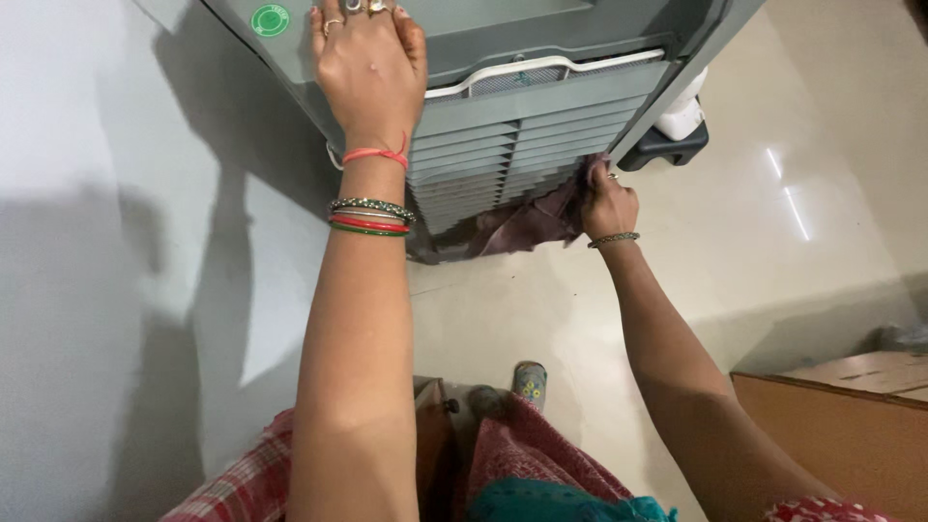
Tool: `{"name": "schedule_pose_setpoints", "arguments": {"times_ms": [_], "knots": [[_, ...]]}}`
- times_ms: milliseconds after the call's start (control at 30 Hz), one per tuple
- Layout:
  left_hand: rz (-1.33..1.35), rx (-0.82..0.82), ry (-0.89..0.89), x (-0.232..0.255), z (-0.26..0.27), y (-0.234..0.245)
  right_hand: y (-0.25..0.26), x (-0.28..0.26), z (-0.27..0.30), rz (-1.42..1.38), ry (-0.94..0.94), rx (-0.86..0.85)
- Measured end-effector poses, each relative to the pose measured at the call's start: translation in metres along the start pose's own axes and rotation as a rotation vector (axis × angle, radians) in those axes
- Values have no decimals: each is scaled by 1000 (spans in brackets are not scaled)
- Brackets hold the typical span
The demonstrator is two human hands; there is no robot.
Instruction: The person wipes the top, sides, and front vent of an air cooler with a cloth.
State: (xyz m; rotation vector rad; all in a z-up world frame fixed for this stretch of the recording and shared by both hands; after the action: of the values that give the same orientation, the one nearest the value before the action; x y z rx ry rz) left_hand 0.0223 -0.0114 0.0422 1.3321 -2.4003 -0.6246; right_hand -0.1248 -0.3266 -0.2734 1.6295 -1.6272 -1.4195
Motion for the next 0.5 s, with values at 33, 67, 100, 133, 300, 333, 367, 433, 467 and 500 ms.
{"name": "schedule_pose_setpoints", "arguments": {"times_ms": [33,67,100,133,300,333,367,433,467,500], "knots": [[1,-13,6,1,0,-1,-2,-2,0,-36,-85,27],[2,-26,12,1,-1,-2,-5,-6,0,-72,-171,53],[-3,-39,22,-1,-1,-2,-10,-12,0,-111,-250,74],[1,-36,29,-2,-2,-3,-21,-25,-2,-186,-334,74],[13,-20,8,-5,-1,-7,-72,-122,16,-240,-201,-121],[14,-25,22,-7,0,-8,-80,-124,18,-180,-246,-256],[26,-31,30,-7,0,-10,-74,-120,16,-120,-130,-208],[33,-26,29,-5,0,-11,-52,-95,12,-2,104,-110],[29,-16,20,-4,0,-10,-37,-75,8,26,127,-69],[20,-5,10,-6,-1,-8,-23,-59,4,50,152,-28]]}}
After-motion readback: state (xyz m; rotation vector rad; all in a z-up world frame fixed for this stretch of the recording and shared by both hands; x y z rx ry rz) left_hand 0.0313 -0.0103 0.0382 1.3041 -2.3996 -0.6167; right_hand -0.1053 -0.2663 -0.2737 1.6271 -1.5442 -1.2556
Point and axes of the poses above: each hand's wrist, its own z-axis away from the middle knuckle, its own y-axis out of the back of the hand, x = y × z, the point moved 5 cm from there along -z, towards the middle knuckle, and after that the axes turned 2 degrees about z, right-handed, at the moved point
